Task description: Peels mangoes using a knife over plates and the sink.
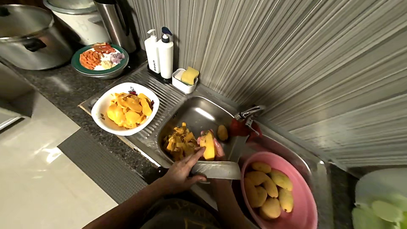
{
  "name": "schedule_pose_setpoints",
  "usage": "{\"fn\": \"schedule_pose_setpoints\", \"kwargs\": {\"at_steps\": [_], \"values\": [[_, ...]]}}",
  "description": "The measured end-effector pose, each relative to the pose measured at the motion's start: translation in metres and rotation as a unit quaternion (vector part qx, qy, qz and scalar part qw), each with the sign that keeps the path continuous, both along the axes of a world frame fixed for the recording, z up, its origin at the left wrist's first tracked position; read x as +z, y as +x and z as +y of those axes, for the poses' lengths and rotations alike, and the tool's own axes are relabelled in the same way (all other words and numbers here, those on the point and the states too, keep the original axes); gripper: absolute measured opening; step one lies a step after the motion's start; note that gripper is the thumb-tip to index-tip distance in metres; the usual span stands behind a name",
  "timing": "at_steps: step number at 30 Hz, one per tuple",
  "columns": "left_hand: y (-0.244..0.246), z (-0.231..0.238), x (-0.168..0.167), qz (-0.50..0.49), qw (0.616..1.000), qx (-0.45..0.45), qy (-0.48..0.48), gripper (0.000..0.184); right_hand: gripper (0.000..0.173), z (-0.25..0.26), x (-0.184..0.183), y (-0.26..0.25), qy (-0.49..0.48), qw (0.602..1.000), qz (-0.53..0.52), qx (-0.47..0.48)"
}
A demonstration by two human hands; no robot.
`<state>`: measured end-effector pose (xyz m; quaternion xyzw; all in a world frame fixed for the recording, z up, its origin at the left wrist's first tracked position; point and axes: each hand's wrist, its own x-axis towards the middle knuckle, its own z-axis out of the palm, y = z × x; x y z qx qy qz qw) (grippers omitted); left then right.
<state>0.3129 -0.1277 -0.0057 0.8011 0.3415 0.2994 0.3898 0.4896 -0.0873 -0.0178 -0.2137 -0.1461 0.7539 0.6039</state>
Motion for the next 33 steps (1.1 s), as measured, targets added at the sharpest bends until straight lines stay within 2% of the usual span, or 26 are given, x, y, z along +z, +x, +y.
{"fn": "schedule_pose_setpoints", "kwargs": {"at_steps": [2,5,8,10,13,17,20,21,25,29,33], "values": [[0.002,0.000,-0.004,-0.011,1.000,0.006,0.011,0.084,0.046,-0.001,0.015,-0.003,-0.046,0.999,0.029,0.000],[0.004,0.004,-0.008,-0.030,0.999,0.021,0.032,0.080,0.043,-0.001,0.025,-0.003,-0.079,0.993,0.086,0.018],[0.004,0.006,-0.009,-0.030,0.998,0.031,0.048,0.074,0.048,-0.002,0.011,-0.001,-0.036,0.987,0.151,0.044],[0.003,0.008,-0.008,-0.029,0.997,0.042,0.059,0.068,0.048,-0.005,0.009,-0.003,-0.030,0.986,0.164,0.030],[0.000,0.015,-0.009,-0.049,0.995,0.064,0.055,0.055,0.037,-0.017,0.012,-0.009,-0.070,0.980,0.184,-0.023],[-0.009,0.020,-0.003,-0.032,0.999,0.022,0.036,0.058,0.039,-0.016,0.010,-0.009,-0.057,0.985,0.163,-0.007],[-0.010,0.010,0.002,0.001,1.000,-0.017,0.017,0.068,0.052,-0.005,0.034,-0.010,-0.110,0.994,-0.024,-0.001],[-0.010,0.009,0.002,0.010,1.000,-0.014,0.019,0.068,0.055,-0.003,0.041,-0.012,-0.139,0.989,-0.051,-0.009],[-0.009,0.011,-0.005,0.010,0.999,0.024,0.047,0.061,0.054,-0.009,0.016,-0.004,-0.085,0.994,0.069,0.013],[-0.007,0.017,-0.007,0.010,0.997,0.038,0.066,0.055,0.040,-0.013,0.016,-0.007,-0.095,0.985,0.141,0.000],[-0.007,0.022,-0.004,0.016,0.998,0.040,0.045,0.057,0.033,-0.015,0.015,-0.008,-0.071,0.989,0.128,-0.019]]}}
